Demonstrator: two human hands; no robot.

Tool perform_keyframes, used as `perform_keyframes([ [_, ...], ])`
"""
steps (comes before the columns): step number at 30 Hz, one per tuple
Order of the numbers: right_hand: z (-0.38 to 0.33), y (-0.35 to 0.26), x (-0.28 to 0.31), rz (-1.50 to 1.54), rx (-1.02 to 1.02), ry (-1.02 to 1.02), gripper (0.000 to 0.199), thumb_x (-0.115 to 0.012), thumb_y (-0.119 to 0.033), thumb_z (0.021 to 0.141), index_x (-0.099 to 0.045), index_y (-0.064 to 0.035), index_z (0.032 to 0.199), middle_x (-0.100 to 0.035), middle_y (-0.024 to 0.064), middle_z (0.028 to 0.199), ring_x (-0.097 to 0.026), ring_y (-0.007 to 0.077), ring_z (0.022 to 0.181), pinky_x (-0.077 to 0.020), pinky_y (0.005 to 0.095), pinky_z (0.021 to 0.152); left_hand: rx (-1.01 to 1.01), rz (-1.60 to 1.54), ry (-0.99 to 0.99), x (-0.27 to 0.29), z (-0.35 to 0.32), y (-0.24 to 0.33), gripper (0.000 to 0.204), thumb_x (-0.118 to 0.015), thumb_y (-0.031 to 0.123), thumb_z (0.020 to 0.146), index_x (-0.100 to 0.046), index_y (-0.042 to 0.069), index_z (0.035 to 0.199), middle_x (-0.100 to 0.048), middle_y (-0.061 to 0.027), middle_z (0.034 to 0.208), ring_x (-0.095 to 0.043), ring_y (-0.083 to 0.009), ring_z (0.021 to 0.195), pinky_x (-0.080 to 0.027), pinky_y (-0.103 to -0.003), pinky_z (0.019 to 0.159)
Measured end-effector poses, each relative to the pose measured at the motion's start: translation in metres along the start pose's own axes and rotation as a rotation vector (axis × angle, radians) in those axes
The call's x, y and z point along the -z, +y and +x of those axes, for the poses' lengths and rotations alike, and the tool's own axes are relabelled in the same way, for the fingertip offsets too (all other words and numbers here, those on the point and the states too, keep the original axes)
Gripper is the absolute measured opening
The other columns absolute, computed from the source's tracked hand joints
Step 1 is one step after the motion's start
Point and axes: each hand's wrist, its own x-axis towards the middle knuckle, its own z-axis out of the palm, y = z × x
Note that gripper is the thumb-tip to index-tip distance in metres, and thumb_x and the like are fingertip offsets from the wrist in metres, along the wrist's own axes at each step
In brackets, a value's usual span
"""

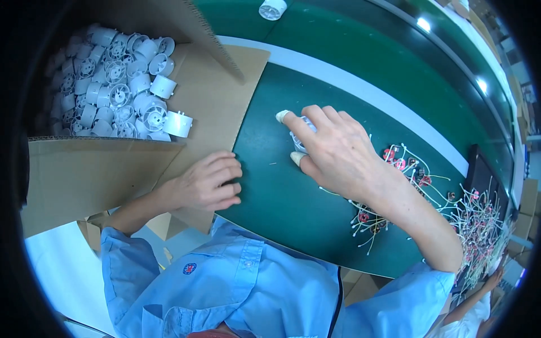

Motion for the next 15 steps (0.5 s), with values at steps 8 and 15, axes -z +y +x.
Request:
perform_keyframes([
  [8, 0.000, 0.003, 0.012, 0.264, -0.057, 0.131, 0.056, -0.069, -0.013, 0.074, -0.047, -0.0054, 0.125, -0.052, 0.0154, 0.117, -0.054, 0.0328, 0.104, -0.0455, 0.0393, 0.087, 0.439, 0.445, 0.035, 0.021, 0.019, -0.001, 0.031, -0.067, 0.016, 0.073, -0.059, 0.004, 0.100, -0.048, -0.0186, 0.117, -0.048, -0.0357, 0.110, -0.034, -0.050, 0.099],
  [15, 0.011, 0.004, 0.006, 0.543, -0.120, 0.058, 0.059, -0.069, -0.014, 0.076, -0.045, -0.0070, 0.130, -0.053, 0.0154, 0.115, -0.057, 0.0319, 0.098, -0.0488, 0.0374, 0.083, 0.803, 0.723, -0.073, 0.016, 0.023, -0.021, 0.055, -0.065, 0.014, 0.074, -0.047, 0.008, 0.125, -0.037, -0.0222, 0.134, -0.040, -0.0412, 0.119, -0.025, -0.054, 0.104],
])
